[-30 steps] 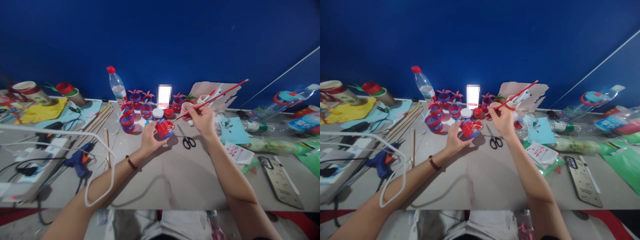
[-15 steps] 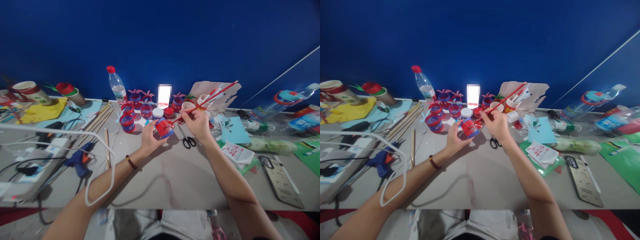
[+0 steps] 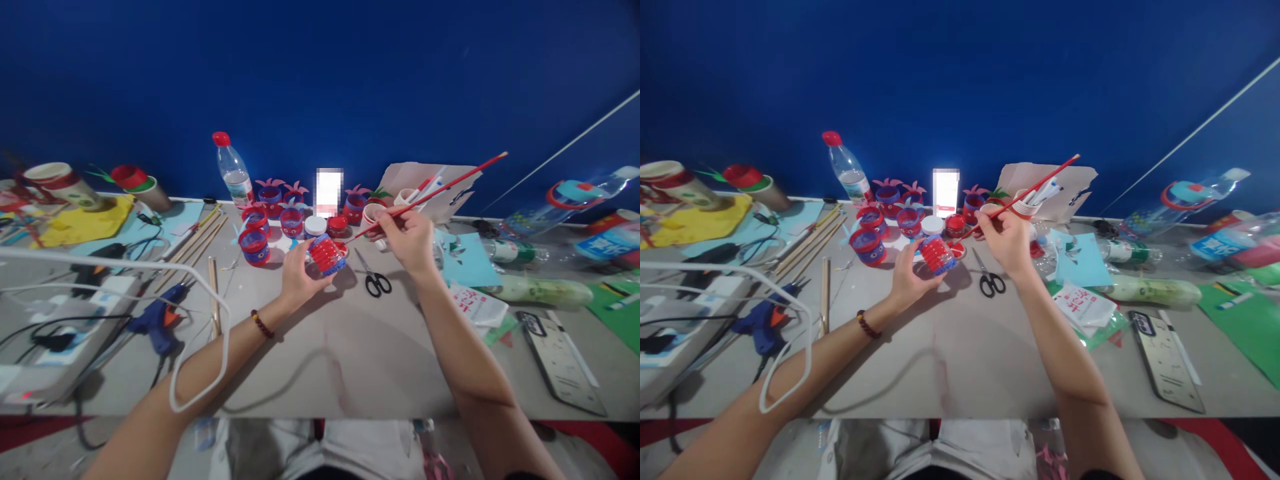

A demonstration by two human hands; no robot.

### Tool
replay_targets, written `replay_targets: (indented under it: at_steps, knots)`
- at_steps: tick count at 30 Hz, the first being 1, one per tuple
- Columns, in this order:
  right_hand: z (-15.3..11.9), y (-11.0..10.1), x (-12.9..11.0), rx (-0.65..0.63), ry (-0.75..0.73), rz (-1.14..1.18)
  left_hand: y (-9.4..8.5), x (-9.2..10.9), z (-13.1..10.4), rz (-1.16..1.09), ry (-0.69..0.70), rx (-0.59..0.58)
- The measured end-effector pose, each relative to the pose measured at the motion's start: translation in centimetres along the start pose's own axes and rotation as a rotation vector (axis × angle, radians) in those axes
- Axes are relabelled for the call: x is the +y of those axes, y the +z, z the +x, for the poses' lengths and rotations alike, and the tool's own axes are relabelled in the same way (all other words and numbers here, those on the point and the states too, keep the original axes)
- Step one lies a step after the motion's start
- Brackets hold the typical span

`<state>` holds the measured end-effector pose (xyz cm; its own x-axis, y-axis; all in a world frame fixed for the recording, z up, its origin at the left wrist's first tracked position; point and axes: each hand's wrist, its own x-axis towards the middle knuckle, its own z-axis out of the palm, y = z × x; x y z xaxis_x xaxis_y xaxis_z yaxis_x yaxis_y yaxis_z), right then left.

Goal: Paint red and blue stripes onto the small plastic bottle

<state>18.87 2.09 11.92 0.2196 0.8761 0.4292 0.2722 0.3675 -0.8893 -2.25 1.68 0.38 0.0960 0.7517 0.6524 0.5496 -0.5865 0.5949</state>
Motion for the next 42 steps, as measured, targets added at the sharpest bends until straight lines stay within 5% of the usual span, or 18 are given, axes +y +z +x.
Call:
replay_targets:
  at_steps: [9,30,42]
  knots:
    - [-1.1,1.0,0.5,-0.118,0.024,-0.008,-0.1,0.0,0.0,-0.006,-0.019,-0.012]
    - [0.0,0.3,0.4,0.002,-0.019,-0.063,0.1,-0.4,0.0,-0.014,-0.009,0.033]
    - [-0.9,0.8,-0.1,-0.078,-0.019,0.014,-0.1,-0.1,0.0,-0.016,-0.015,0.003]
